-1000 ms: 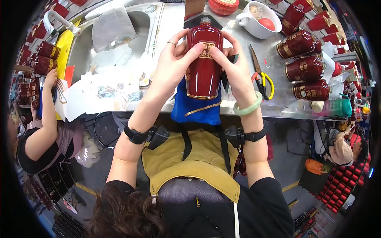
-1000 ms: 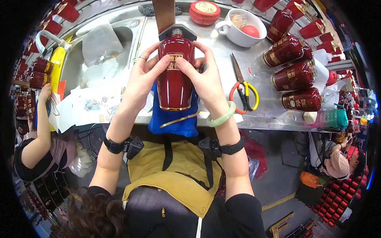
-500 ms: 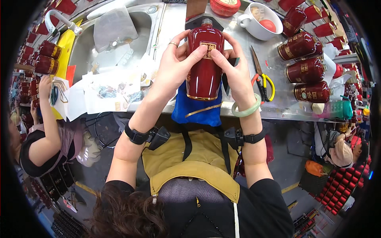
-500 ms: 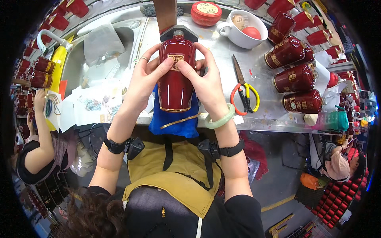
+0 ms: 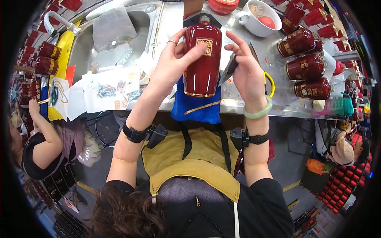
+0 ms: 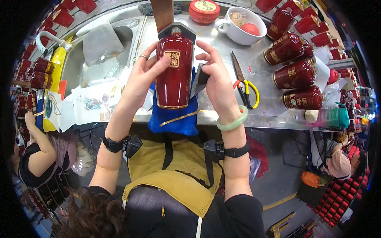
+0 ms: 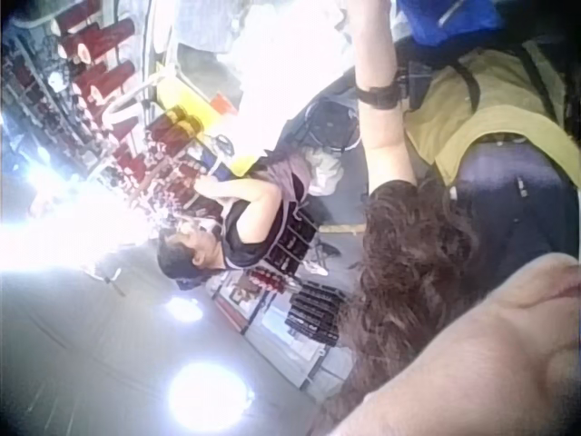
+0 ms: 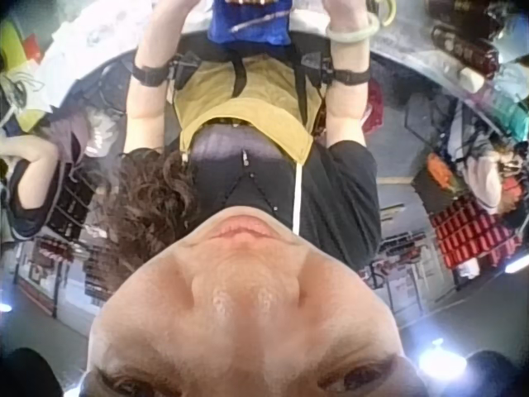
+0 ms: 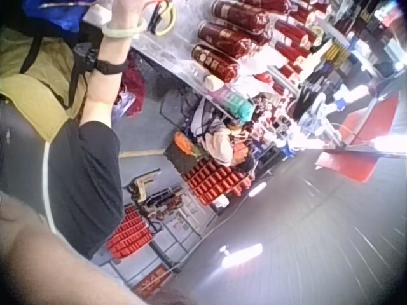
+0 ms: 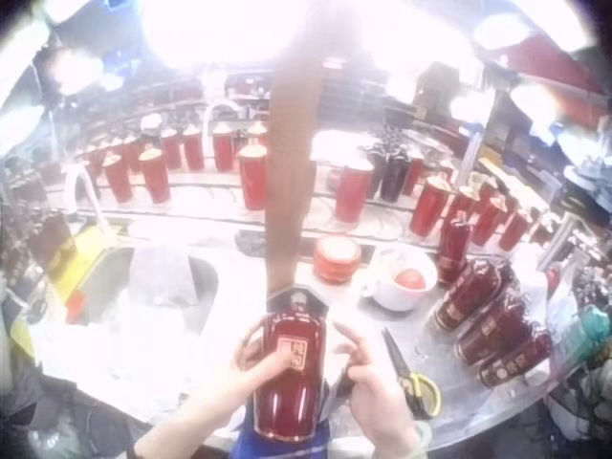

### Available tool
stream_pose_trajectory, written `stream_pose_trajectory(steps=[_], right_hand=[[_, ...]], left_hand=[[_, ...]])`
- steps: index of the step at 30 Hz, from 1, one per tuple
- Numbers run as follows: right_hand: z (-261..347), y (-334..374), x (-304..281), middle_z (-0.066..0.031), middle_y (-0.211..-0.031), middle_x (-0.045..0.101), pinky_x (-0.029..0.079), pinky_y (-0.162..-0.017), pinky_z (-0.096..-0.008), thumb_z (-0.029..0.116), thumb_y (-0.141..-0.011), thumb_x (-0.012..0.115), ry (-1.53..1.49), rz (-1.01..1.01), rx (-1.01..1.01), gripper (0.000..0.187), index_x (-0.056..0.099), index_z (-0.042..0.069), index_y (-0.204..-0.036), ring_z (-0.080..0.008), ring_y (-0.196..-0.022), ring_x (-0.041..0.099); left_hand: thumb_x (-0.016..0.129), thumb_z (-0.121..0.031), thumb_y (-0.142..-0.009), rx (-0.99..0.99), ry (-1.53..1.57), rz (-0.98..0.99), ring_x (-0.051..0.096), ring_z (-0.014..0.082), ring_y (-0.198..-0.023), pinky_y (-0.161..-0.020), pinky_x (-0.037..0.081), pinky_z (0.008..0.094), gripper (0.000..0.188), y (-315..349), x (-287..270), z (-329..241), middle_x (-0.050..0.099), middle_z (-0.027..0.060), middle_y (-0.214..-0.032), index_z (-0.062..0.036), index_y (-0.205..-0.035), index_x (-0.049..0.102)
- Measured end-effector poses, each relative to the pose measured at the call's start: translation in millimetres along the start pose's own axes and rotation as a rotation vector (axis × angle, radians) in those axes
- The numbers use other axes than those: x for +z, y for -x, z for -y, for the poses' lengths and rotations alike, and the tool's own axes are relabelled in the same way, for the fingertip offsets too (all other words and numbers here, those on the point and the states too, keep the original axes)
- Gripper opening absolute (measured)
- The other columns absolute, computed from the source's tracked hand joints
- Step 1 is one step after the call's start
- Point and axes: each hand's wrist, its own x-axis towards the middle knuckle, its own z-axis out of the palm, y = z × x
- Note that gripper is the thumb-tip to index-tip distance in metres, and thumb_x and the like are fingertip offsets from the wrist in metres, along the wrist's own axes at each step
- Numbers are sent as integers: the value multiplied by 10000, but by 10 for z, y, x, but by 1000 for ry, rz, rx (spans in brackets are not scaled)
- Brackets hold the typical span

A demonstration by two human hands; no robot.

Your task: The recorder is applying labels and wiping down red glass bottles of what appears to be liquor.

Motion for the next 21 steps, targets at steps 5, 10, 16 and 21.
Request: stream_pose_trajectory(steps=[5, 10, 16, 21], right_hand=[[133, 213, 83, -67, -1173, 657, 476, -959, -271, 76, -970, 635, 226, -100, -22, 342, 596, -37, -1290, -116, -1044, 615], [188, 322, 297, -88, -1095, 701, 517, -874, -261, 45, -882, 738, 624, -92, -81, 294, 680, -2, -1166, -106, -985, 638], [35, 270, 319, -80, -1008, 724, 532, -822, -263, 52, -875, 752, 593, -94, -68, 250, 677, -33, -1099, -113, -914, 661], [-17, 252, 277, -79, -983, 730, 532, -810, -259, 87, -873, 768, 561, -117, -67, 270, 691, -19, -1108, -108, -901, 661]], left_hand=[[860, -221, -825, 66, -159, -26, 631, 238, -1175, -985, 537, 356, 999, 20, 50, 7, 611, 210, -1315, 70, -1538, 224], [788, -249, -905, 4, 40, 18, 603, 209, -1222, -1039, 481, 340, 891, 25, -47, -4, 609, 171, -1349, 60, -1541, 245], [706, -194, -967, 16, -34, 14, 593, 168, -1217, -1041, 454, 318, 732, 74, -13, -42, 624, 145, -1335, 9, -1547, 308], [746, -183, -936, 32, -66, 10, 600, 180, -1208, -1055, 447, 326, 779, 67, -29, -14, 625, 161, -1330, 14, -1545, 303]])
